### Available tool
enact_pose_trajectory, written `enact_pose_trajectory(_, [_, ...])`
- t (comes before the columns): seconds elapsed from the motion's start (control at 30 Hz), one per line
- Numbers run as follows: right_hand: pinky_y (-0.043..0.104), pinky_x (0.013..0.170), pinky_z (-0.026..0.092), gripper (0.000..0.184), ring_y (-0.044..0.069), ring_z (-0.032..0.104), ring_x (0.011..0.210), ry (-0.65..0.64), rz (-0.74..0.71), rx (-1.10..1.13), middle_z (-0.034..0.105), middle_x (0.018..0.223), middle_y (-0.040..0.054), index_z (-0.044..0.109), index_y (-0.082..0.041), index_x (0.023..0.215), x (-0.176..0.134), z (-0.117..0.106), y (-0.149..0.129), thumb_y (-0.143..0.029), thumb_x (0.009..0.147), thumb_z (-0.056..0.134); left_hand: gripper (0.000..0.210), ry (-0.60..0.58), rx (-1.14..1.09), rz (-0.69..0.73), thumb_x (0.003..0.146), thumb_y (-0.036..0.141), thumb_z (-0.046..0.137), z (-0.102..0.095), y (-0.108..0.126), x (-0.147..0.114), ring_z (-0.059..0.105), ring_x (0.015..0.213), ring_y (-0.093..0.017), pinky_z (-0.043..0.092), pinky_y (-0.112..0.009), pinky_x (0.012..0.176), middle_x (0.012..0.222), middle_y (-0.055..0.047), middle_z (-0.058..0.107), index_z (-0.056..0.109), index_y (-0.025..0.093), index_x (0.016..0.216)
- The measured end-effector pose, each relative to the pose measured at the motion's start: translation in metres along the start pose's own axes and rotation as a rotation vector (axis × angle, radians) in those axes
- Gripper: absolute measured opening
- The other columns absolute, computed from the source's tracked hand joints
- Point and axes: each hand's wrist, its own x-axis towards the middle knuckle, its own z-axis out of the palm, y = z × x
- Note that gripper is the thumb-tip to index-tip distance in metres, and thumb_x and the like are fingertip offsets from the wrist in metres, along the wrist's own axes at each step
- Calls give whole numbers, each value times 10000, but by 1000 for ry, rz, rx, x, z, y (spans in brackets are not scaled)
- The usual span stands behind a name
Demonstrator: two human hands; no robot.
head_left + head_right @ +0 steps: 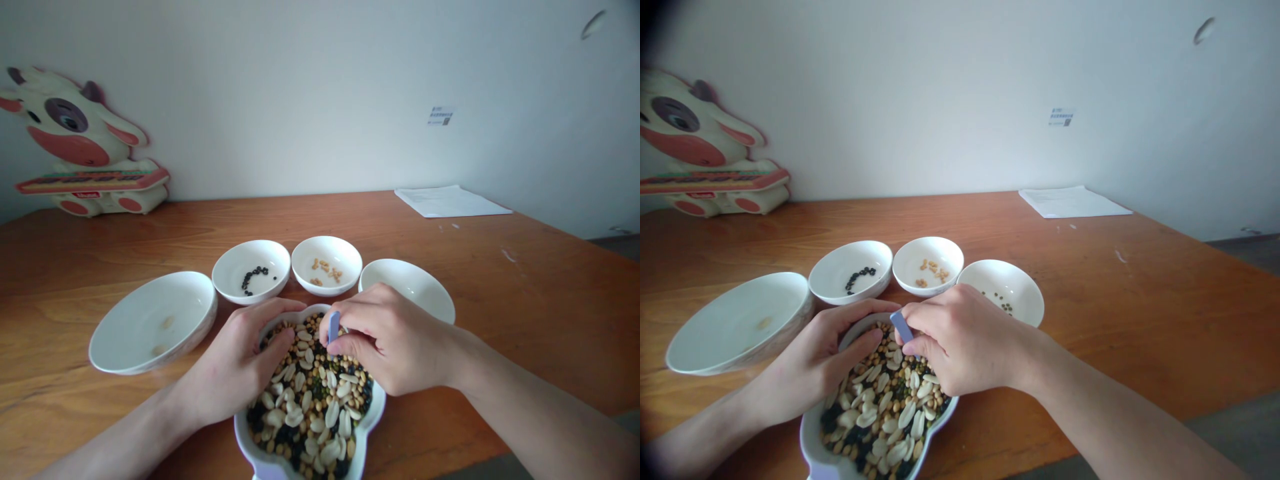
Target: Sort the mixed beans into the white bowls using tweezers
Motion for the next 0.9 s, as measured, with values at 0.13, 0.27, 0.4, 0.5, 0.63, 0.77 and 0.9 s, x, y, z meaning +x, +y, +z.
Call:
enact_pose_trajectory(0.13, [245, 666, 492, 89, 156, 672, 700, -35, 16, -23, 709, 765, 41, 639, -128, 791, -1, 1, 1, -102, 861, 591, 281, -6, 7, 3, 914, 222, 536, -1, 2, 1, 672, 1033, -191, 533, -260, 919, 1194, -40, 694, 631, 205, 1178])
enact_pose_trajectory(0.27, [246, 678, 502, 85, 163, 684, 718, -59, 27, -31, 715, 767, 41, 624, -133, 778, -1, 1, 1, -100, 854, 601, 305, -1, 7, 1, 919, 226, 531, -1, 1, 1, 670, 1037, -191, 530, -263, 926, 1200, -43, 691, 621, 206, 1210])
enact_pose_trajectory(0.4, [245, 658, 502, 91, 160, 681, 698, -71, 4, -42, 719, 762, 40, 627, -133, 783, 0, 1, 3, -97, 862, 599, 306, 6, -10, -4, 923, 241, 522, 0, 1, 1, 670, 1043, -202, 532, -280, 937, 1204, -56, 689, 621, 197, 1209])
enact_pose_trajectory(0.5, [239, 646, 501, 106, 157, 677, 691, -57, -12, -31, 716, 756, 48, 635, -125, 780, 0, 2, 4, -97, 872, 590, 291, -3, -3, -14, 907, 236, 533, -1, 4, 1, 668, 1044, -217, 536, -295, 934, 1179, -61, 699, 639, 189, 1173])
enact_pose_trajectory(0.63, [236, 643, 488, 114, 148, 661, 684, -7, -14, -12, 709, 746, 44, 632, -136, 786, -1, 3, 3, -101, 879, 576, 290, -1, 7, -18, 898, 227, 533, -2, 7, 1, 663, 1051, -229, 534, -308, 941, 1161, -64, 705, 651, 184, 1158])
enact_pose_trajectory(0.77, [235, 598, 444, 114, 134, 595, 616, 2, -28, 12, 675, 706, 30, 613, -149, 770, 0, 0, 1, -98, 858, 564, 290, -3, -4, -24, 894, 219, 537, -3, 8, 1, 668, 1042, -231, 548, -295, 906, 1163, -56, 707, 651, 189, 1159])
enact_pose_trajectory(0.9, [227, 530, 369, 109, 110, 485, 527, 21, -51, 39, 610, 632, 2, 583, -158, 744, 1, -2, 0, -88, 824, 560, 295, -4, -11, -25, 903, 224, 536, -2, 6, 1, 667, 1049, -229, 549, -289, 901, 1182, -61, 699, 642, 191, 1176])
